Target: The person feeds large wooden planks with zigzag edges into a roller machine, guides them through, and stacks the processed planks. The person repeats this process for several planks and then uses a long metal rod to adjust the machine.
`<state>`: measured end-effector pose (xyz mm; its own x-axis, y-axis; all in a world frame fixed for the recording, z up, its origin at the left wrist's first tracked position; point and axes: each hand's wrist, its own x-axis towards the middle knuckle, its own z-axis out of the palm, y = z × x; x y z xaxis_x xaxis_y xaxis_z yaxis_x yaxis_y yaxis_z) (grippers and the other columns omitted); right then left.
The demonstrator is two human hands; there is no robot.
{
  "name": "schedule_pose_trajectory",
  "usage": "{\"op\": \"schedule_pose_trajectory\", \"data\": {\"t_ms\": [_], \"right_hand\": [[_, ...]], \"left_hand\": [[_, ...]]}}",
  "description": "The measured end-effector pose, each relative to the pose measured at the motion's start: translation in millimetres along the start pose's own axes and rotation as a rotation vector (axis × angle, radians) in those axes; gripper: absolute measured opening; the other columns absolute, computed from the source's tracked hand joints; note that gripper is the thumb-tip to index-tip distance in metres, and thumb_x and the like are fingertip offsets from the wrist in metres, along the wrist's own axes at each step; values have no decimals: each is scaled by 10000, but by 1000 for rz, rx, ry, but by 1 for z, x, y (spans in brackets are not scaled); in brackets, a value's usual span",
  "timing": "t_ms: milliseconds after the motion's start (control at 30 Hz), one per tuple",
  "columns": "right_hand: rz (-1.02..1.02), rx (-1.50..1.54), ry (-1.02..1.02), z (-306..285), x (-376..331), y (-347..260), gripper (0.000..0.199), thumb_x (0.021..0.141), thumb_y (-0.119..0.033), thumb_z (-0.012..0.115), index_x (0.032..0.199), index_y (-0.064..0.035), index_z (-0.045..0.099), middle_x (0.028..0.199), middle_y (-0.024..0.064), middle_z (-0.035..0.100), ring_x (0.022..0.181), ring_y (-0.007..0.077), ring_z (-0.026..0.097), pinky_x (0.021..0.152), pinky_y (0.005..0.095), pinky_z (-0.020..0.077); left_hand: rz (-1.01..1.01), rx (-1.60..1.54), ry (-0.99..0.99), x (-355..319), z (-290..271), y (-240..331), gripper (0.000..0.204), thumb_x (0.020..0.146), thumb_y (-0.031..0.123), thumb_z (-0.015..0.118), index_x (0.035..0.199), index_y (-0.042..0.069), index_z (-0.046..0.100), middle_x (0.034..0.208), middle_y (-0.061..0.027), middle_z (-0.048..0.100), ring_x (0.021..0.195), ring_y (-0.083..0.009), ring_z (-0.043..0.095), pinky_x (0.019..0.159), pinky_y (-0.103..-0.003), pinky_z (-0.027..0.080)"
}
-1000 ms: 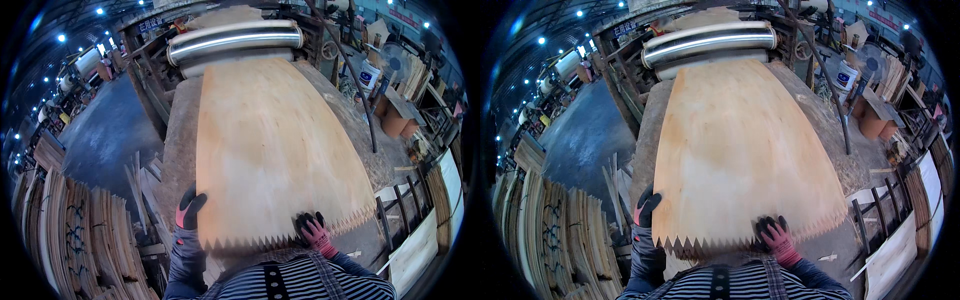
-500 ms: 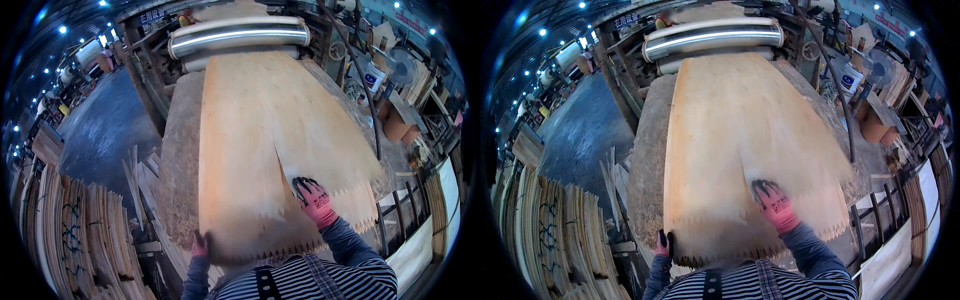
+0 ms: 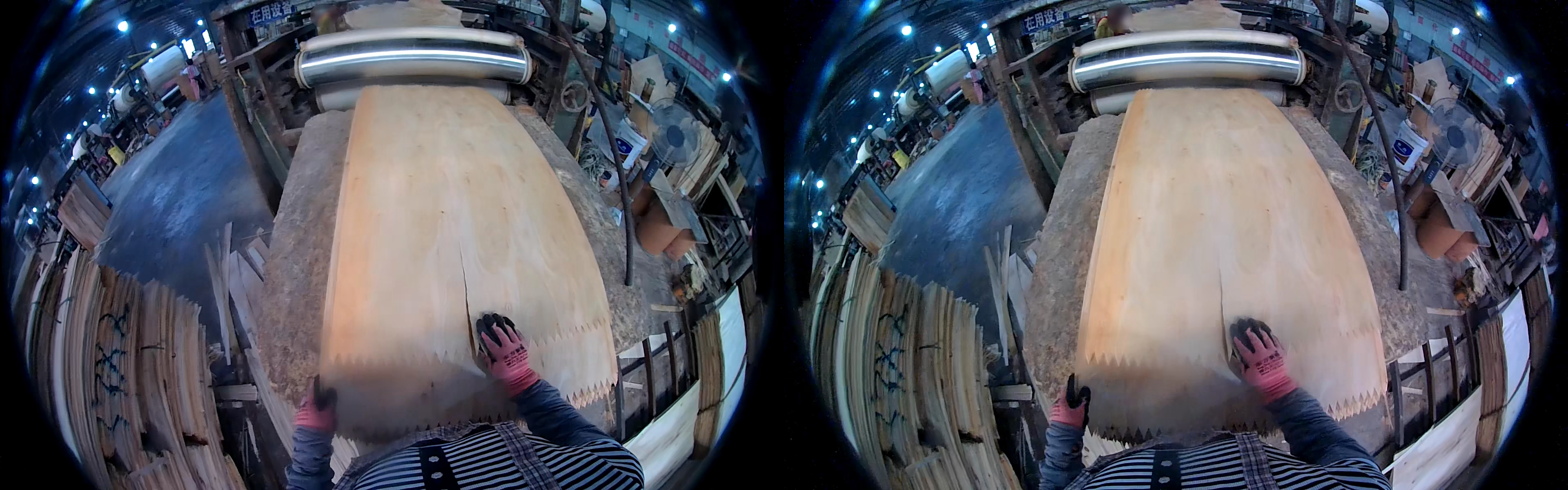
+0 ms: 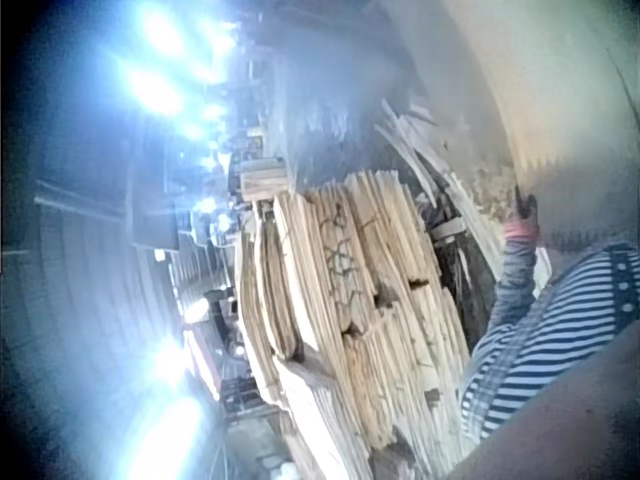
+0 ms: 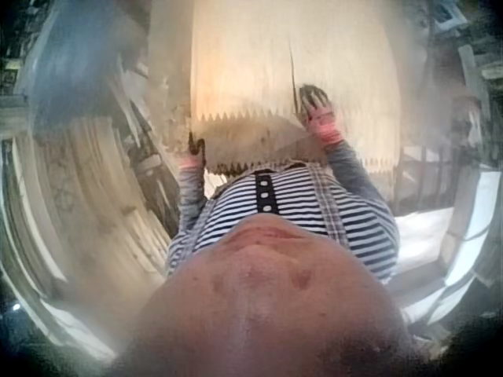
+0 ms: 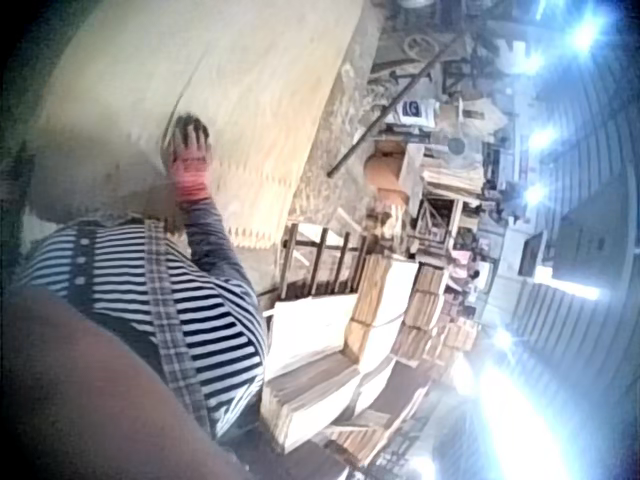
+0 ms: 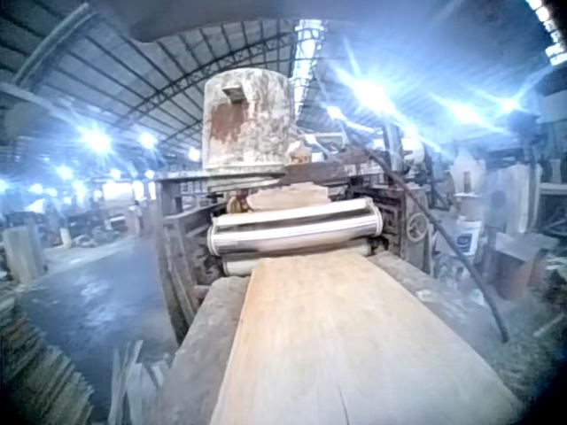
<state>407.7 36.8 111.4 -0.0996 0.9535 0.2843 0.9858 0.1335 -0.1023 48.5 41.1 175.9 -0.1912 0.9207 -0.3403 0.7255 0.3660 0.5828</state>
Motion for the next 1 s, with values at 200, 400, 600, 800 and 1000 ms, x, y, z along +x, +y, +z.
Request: {"op": "schedule_pose_trajectory", "data": {"t_ms": [200, 400, 600, 800, 1000], "right_hand": [[15, 45, 45, -5, 3, -7, 438, 644, -266, 573, 1072, -186, 524, 1137, 98, 457, 1045, 289, 417, 882, 439, 335], [9, 33, 60, -6, 3, -9, 428, 640, -262, 577, 1057, -180, 530, 1128, 99, 461, 1056, 282, 410, 898, 433, 321], [11, 34, 68, -5, 3, -11, 430, 638, -254, 584, 1058, -176, 529, 1125, 104, 463, 1066, 277, 404, 899, 429, 319], [20, 58, 112, -14, 8, -7, 442, 634, -220, 596, 1062, -138, 520, 1114, 123, 466, 1050, 295, 419, 869, 425, 348], [-32, 95, 290, -55, 64, -11, 428, 676, -149, 572, 1092, -95, 489, 1083, 127, 501, 1002, 289, 470, 837, 384, 390]], "left_hand": [[246, 203, 131, 22, 34, -61, 625, 677, 184, 607, 1240, 107, 349, 991, -216, 491, 934, -359, 482, 800, -386, 403], [222, -171, -3, 62, 62, -115, 529, 680, 151, 604, 1175, 79, 434, 1083, -183, 461, 1043, -307, 447, 892, -349, 368], [537, -2, 148, 64, 36, -107, 475, 645, 125, 631, 1102, 76, 509, 1225, -159, 376, 1085, -294, 416, 895, -336, 359], [226, -284, -9, 4, 1, -15, 507, 699, 204, 586, 1146, 24, 428, 1073, -180, 510, 990, -308, 490, 829, -351, 389], [263, -243, -19, 38, 41, -83, 446, 759, 255, 532, 1140, 48, 427, 1030, -194, 530, 973, -289, 514, 806, -345, 399]]}}
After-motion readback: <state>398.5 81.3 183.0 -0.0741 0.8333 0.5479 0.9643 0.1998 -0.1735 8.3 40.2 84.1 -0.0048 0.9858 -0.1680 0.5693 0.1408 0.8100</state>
